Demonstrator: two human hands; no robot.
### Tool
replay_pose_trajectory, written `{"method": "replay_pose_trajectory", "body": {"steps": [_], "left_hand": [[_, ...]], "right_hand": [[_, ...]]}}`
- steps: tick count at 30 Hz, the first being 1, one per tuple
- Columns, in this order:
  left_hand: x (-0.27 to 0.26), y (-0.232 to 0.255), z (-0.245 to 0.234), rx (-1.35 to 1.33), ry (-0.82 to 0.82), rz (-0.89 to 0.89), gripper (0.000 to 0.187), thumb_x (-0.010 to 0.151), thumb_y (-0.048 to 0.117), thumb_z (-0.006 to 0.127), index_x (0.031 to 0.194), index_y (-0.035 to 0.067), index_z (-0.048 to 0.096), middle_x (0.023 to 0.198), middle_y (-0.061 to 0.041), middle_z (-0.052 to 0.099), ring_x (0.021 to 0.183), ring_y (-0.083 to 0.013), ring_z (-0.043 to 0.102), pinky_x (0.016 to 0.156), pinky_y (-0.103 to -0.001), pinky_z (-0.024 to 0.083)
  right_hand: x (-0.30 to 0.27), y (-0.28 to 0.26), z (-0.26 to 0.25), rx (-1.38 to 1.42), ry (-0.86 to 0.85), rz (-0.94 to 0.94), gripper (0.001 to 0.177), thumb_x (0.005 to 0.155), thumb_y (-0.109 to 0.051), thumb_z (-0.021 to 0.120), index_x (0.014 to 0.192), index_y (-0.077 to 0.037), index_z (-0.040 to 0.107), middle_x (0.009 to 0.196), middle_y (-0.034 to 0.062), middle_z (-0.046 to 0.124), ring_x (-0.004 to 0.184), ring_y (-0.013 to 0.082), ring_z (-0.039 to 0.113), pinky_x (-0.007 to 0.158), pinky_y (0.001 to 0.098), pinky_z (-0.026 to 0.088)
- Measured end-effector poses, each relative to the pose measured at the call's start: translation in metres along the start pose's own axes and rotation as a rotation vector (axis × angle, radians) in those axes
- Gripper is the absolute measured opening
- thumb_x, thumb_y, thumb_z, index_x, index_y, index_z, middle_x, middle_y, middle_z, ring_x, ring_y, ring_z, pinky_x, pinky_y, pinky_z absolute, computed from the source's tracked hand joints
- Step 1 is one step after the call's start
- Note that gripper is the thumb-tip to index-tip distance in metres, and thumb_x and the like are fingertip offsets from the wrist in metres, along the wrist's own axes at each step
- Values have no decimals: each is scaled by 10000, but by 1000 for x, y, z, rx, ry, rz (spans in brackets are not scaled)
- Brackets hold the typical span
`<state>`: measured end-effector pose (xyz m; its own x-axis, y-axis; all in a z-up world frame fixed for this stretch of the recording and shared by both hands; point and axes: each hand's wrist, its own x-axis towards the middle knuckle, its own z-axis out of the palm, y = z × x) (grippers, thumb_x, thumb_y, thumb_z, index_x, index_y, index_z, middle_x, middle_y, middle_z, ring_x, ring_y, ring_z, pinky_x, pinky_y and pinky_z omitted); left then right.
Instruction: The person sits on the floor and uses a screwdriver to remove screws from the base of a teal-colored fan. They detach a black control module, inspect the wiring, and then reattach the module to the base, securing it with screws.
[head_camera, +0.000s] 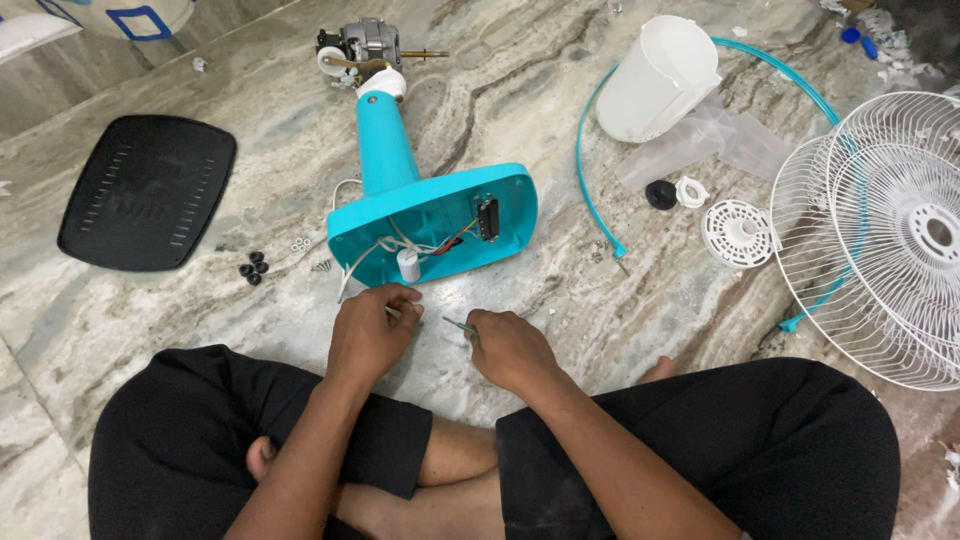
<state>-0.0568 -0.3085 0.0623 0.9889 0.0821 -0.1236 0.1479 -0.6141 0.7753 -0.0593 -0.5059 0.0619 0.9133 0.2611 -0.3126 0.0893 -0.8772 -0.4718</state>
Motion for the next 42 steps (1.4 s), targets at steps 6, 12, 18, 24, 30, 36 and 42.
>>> {"method": "replay_pose_trajectory", "body": {"steps": [6,12,18,24,30,36,42], "left_hand": [[5,3,-1,-15,132,-7,335,868,210,767,1149,53,673,869,-105,772,701,-252,753,651,-397,561],[5,13,-4,-47,192,30,581,851,186,772,1353,31,524,871,-129,762,653,-285,733,620,-423,543],[7,16,-5,-29,189,-34,562,858,208,771,1358,50,570,868,-115,767,655,-270,739,629,-412,550],[10,9,-2,-32,162,-21,436,863,235,765,1258,66,690,844,-84,777,668,-228,753,639,-376,565],[12,7,-1,-25,143,-29,401,851,235,767,1215,74,714,833,-91,775,661,-231,749,636,-376,562],[12,6,0,-54,169,14,353,859,227,761,1175,72,735,834,-100,771,660,-237,743,645,-378,557],[15,10,0,-87,179,57,346,840,222,767,1155,80,744,815,-102,770,667,-231,740,650,-373,552]], "right_hand": [[5,2,1,89,170,-31,143,913,-140,596,998,-61,679,926,200,721,904,420,681,786,555,508],[10,0,-6,204,351,-56,128,903,-141,639,917,-24,689,851,219,715,818,413,692,734,509,530],[12,0,-12,255,350,-73,92,842,-99,645,866,-34,704,807,193,729,751,374,716,702,459,554],[9,-7,-12,253,257,-13,91,847,-117,645,846,-53,710,771,169,737,719,337,737,693,432,570],[4,-11,-14,180,172,44,134,882,-166,639,907,-85,743,824,173,744,794,374,718,742,475,552],[2,-12,-13,165,153,8,164,887,-133,599,968,-89,735,881,168,748,848,387,707,769,497,539],[-1,-10,-12,217,222,-60,135,846,-117,637,924,-66,735,858,185,746,831,383,718,769,472,552]]}}
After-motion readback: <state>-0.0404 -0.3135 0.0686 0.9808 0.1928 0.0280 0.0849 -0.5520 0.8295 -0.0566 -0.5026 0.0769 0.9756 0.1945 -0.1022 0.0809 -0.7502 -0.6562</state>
